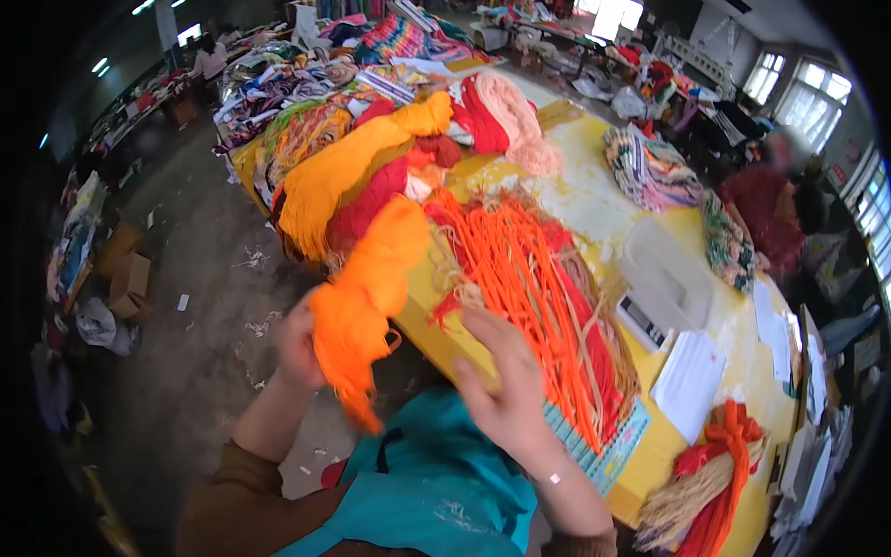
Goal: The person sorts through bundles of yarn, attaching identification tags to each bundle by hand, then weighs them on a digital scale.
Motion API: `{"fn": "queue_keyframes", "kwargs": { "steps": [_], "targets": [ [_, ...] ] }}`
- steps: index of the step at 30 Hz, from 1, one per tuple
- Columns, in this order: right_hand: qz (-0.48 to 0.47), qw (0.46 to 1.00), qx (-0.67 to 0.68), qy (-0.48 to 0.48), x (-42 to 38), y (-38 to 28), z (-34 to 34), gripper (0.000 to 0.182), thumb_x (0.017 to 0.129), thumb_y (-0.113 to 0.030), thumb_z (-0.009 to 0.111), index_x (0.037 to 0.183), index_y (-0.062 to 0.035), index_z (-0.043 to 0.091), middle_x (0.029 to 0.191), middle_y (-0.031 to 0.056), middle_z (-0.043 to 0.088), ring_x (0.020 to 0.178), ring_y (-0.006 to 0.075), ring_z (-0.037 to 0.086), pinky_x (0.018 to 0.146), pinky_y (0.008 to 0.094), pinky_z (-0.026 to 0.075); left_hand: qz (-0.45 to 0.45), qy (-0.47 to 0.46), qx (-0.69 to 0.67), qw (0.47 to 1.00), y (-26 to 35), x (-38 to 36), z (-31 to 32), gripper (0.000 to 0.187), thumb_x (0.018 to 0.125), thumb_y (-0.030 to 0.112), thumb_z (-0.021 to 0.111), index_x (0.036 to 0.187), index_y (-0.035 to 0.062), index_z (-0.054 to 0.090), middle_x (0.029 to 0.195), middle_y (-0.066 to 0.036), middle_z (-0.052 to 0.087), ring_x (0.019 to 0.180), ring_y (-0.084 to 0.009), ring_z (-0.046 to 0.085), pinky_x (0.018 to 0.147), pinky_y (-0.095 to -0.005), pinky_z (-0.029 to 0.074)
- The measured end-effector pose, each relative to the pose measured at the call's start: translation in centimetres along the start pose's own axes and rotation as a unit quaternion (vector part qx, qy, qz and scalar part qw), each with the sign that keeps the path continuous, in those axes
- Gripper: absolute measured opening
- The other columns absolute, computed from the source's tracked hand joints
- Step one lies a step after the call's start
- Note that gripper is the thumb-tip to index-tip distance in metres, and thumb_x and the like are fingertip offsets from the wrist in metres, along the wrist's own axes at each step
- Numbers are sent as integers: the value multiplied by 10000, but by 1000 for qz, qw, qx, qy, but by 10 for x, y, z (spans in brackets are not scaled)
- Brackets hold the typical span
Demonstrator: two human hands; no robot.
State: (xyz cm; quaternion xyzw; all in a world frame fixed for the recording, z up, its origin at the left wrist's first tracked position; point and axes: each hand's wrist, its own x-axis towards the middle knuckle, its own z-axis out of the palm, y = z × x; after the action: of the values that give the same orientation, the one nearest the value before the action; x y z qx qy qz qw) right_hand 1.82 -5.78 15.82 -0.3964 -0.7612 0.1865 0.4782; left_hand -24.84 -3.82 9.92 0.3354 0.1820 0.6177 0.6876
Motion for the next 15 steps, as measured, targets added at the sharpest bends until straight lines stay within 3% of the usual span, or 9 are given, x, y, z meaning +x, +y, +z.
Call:
{"fn": "queue_keyframes", "kwargs": {
  "steps": [2, 5, 7, 8, 9, 10, 12, 13, 15],
  "targets": [
    [62, 991, 120, -23, 6, -7, 37, 521, 830, -5, 640, 1324, -18, 474, 1256, 192, 549, 1138, 317, 567, 928, 356, 489, -54, -55, 10, 997, -23, -21, -12, 467, 821, 146, 462, 1240, -60, 482, 1196, -151, 586, 1139, -243, 576, 1000, -364, 449],
    [117, 953, 280, 3, -12, -6, 70, 554, 847, 63, 604, 1368, -18, 434, 1231, 120, 550, 1107, 194, 556, 904, 284, 481, -97, -24, 25, 995, -25, -36, 17, 427, 821, 156, 466, 1186, -60, 510, 1129, -122, 596, 1045, -192, 583, 922, -326, 465],
    [136, 940, 310, 31, -22, -4, 74, 555, 847, 74, 597, 1369, -18, 433, 1221, 105, 555, 1091, 182, 564, 901, 277, 482, -114, -13, 4, 993, -25, -36, 12, 412, 831, 178, 470, 1165, -58, 518, 1101, -106, 598, 1001, -168, 582, 888, -312, 468],
    [150, 927, 339, 60, -26, -2, 74, 557, 846, 86, 591, 1370, -18, 432, 1211, 90, 560, 1075, 170, 573, 897, 271, 483, -87, -54, 161, 982, -24, -30, 0, 400, 838, 182, 495, 1165, -48, 515, 1077, -89, 591, 974, -157, 571, 864, -303, 465],
    [169, 929, 313, 100, -27, 0, 74, 534, 821, 68, 625, 1327, -15, 475, 1198, 108, 587, 1052, 189, 613, 897, 275, 493, -57, -96, 312, 944, -21, -23, 0, 390, 845, 186, 519, 1164, -38, 513, 1054, -71, 585, 948, -146, 561, 840, -293, 462],
    [172, 929, 311, 105, -29, 2, 69, 534, 821, 68, 625, 1327, -15, 475, 1198, 108, 587, 1052, 189, 613, 897, 275, 493, 7, -50, 345, 937, -24, -18, 6, 406, 806, 130, 622, 1169, -11, 510, 1025, -63, 555, 914, -152, 546, 814, -285, 457],
    [97, 988, 94, 76, -31, 8, 57, 507, 771, 44, 676, 1254, -15, 536, 1189, 149, 606, 1057, 247, 635, 891, 315, 514, 182, -53, 491, 850, -18, -9, 34, 486, 727, 34, 687, 1180, 7, 516, 1052, -90, 540, 933, -181, 553, 824, -282, 461],
    [100, 988, 93, 77, -30, 9, 54, 507, 771, 44, 676, 1254, -15, 536, 1189, 149, 606, 1057, 247, 635, 891, 315, 514, 214, -87, 517, 824, -13, -4, 48, 537, 692, 39, 717, 1191, 17, 521, 1120, -131, 528, 987, -244, 565, 848, -319, 475],
    [-13, 998, -21, 61, -28, 8, 49, 498, 717, 32, 702, 1196, -19, 575, 1170, 178, 617, 1039, 315, 634, 881, 347, 528, 248, -149, 623, 727, -7, 4, 73, 548, 693, 48, 710, 1208, 32, 521, 1175, -157, 508, 1061, -318, 554, 881, -380, 484]
  ]
}}
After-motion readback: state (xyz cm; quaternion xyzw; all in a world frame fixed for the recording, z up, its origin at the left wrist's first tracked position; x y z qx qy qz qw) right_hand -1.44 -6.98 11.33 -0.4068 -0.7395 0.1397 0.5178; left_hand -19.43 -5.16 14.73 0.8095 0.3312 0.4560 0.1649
